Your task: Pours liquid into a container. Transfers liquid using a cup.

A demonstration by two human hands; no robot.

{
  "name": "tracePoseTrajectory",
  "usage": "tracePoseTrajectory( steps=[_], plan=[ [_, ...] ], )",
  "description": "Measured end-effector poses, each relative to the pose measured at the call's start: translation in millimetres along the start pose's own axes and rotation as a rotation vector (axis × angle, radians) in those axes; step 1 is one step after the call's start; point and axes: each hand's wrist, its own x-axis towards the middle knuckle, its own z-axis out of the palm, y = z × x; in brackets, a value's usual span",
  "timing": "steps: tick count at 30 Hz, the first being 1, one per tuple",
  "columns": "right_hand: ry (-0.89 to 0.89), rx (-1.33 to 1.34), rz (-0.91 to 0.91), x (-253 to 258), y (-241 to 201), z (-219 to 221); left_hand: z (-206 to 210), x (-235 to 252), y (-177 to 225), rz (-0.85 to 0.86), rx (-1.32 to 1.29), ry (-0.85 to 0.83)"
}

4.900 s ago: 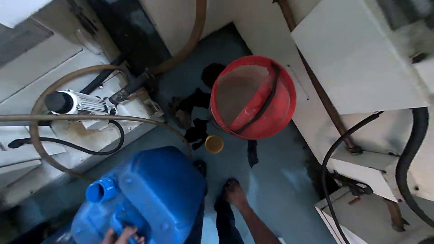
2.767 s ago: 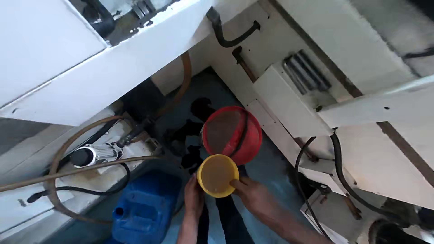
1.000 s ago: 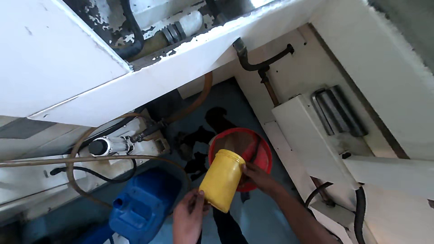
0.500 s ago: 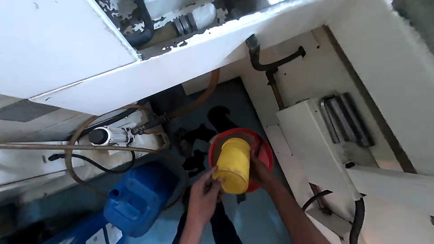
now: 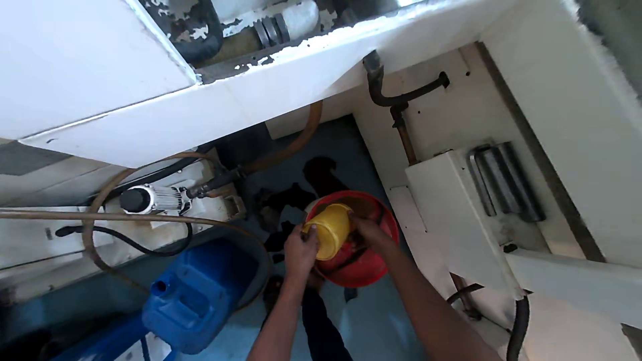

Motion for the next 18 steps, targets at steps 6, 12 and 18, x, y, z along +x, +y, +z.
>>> tracePoseTrajectory(
  steps=[6,12,18],
  plan=[
    [-0.023,-0.176,0.071,29,-27,-18,20,13,-10,-0.065,0.017,-0.048],
    [-0.052,-0.469,-0.038,57,-45,-10,36,2,2,-0.042,0.098,-0.055],
    [-0.080,-0.803,-0.188,72,-50,2,53,12,0,-0.034,0.119,-0.097]
  ],
)
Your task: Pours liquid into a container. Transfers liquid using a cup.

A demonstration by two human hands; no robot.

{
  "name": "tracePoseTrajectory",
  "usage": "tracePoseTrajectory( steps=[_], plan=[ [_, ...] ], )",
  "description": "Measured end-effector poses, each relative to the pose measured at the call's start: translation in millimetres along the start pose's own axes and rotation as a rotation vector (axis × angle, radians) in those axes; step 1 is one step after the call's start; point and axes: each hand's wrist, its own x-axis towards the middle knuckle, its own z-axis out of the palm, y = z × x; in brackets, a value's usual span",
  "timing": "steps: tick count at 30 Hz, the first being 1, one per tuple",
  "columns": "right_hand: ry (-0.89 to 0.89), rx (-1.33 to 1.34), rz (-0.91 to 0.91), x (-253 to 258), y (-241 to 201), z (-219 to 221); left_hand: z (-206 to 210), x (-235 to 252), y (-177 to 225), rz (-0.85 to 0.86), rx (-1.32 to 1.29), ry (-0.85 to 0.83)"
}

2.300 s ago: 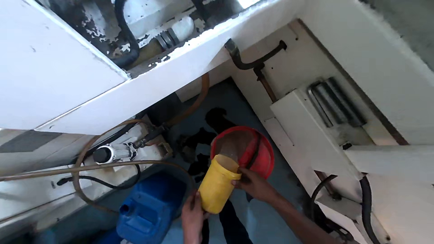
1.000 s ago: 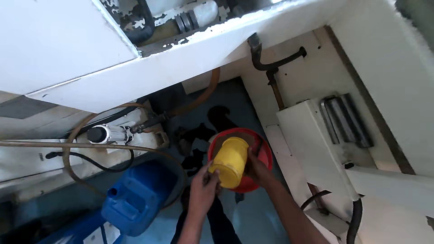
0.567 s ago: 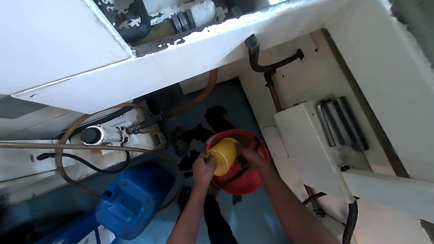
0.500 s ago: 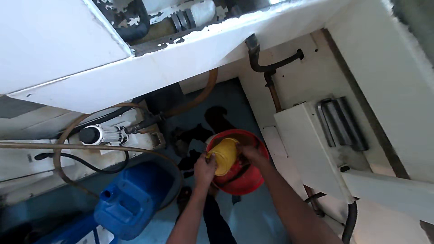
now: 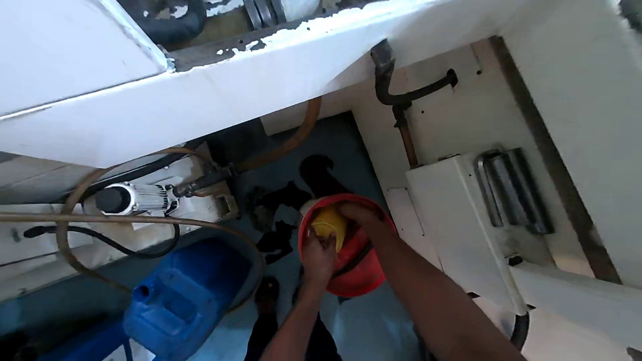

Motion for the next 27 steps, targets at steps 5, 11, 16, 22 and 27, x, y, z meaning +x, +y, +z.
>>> tracePoseTrajectory(
  steps=[5,11,16,22,27],
  plan=[
    [0.023,-0.012,-0.002,29,11,27,14,28,-29,-0.162,-0.093,-0.167],
    [0.137,0.056,0.117,66,25,52,24,48,-32,-0.121,-0.093,-0.186],
    [0.129,0.026,0.029,59,23,61,1,12,-27,0.102,-0.155,-0.087],
    [-0.039,-0.244,-0.107,-14,-13,58,-51,-44,-91,0.291,-0.388,0.157],
    [0.124,-0.190,-0.075,23,-7,80,-109,-86,-148,0.136,-0.388,0.265]
  ],
)
